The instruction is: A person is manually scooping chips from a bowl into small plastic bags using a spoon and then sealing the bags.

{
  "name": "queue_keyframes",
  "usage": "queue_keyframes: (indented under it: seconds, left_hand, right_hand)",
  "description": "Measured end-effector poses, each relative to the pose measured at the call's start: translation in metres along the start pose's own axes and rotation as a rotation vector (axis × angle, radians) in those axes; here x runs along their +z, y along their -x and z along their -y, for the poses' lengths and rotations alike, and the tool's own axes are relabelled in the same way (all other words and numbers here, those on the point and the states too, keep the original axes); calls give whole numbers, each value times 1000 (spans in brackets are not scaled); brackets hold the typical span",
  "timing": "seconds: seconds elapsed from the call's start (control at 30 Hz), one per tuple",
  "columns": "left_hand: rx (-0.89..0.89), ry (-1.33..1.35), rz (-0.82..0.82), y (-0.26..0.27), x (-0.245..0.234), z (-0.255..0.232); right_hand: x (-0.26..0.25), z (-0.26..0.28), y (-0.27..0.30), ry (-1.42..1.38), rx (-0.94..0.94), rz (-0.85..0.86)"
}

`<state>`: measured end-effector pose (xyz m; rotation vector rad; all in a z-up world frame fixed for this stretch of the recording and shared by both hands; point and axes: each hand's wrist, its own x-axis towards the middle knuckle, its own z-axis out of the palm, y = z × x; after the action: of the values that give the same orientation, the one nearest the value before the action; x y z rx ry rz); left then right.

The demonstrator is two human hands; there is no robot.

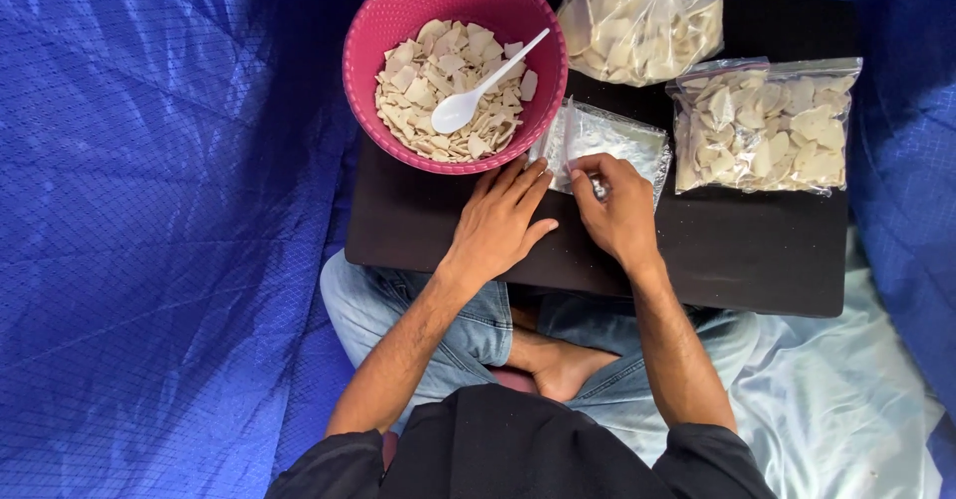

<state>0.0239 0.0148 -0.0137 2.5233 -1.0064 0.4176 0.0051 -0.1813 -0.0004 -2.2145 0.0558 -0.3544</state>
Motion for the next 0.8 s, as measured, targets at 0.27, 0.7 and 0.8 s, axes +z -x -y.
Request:
queue_keyframes:
  seconds: [0.27, 0.7, 0.8]
  left_hand:
    - [-19, -46, 11, -2, 3, -9]
    - [-187, 846, -34, -17, -11, -54]
    - [-291, 1851, 183, -10, 26, -59]
  right_hand:
    - [-39, -2, 13, -400, 154, -147]
    - [-97, -47, 64, -1427, 150, -205]
    - [-96, -19, 71, -1606, 164, -151]
